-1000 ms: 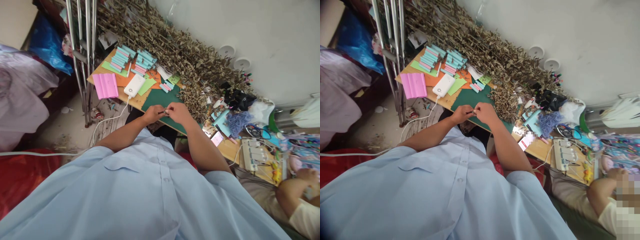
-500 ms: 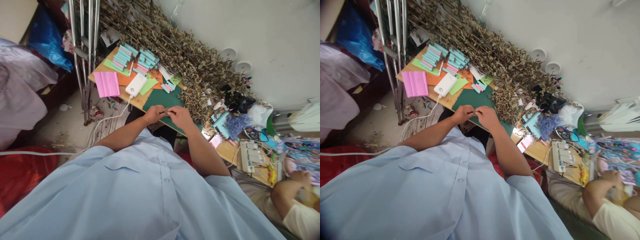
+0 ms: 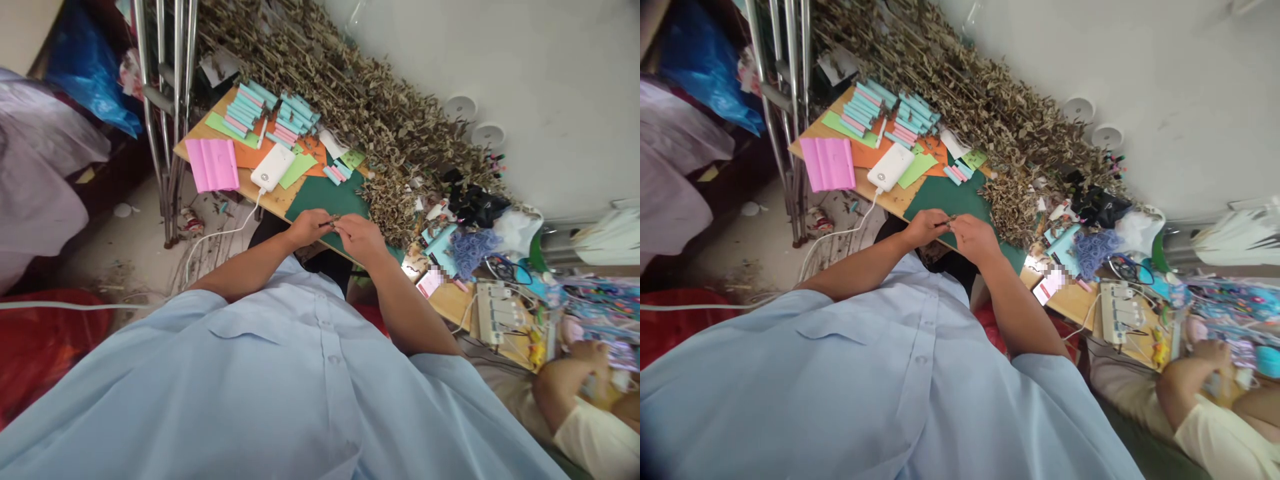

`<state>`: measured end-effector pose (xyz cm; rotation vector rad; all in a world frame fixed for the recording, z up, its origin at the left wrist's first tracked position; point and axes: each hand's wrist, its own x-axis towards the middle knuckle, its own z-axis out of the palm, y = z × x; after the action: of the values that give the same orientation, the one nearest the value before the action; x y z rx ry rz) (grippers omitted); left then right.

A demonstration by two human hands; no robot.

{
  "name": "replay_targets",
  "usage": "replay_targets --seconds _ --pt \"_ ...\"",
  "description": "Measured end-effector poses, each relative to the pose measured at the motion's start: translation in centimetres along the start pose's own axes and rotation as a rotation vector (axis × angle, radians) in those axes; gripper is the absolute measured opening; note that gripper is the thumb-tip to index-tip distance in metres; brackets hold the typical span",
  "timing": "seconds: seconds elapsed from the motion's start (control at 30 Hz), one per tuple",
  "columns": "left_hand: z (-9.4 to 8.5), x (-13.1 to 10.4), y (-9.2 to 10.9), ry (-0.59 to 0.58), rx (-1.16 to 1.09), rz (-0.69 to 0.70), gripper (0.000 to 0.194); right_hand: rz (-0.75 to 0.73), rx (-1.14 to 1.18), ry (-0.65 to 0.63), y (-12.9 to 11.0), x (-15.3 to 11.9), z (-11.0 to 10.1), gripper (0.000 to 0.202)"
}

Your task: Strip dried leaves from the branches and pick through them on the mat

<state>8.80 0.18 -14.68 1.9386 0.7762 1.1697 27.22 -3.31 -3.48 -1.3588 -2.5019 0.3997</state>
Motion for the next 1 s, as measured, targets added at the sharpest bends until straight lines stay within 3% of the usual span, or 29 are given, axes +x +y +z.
replay_targets --seconds 0.23,0.5,0.6,0.8,1.0 --pt "0.1 -0.1 -0.2 -0.002 0.012 0.004 0.026 0.009 -0.087 -0.082 -1.0 0.3 -0.4 0.027" --pt "-0.2 0.1 0.4 -0.001 -0.003 0.027 0.038 0.038 -0.052 -0.123 -0.6 1.6 -0.8 0.016" --pt "-0.3 0.2 0.4 -0.011 -0.011 0.021 0.042 0.028 0.057 -0.073 -0.1 1.7 -0.6 0.017" --pt "-0.2 0.2 0.3 -0.002 -0.039 0.03 0.044 0.219 0.197 0.023 0.6 1.5 0.6 0.022" --pt "-0.2 0.1 0.4 -0.018 -0.022 0.004 0.044 0.095 0.121 0.007 0.8 1.6 0.2 0.012"
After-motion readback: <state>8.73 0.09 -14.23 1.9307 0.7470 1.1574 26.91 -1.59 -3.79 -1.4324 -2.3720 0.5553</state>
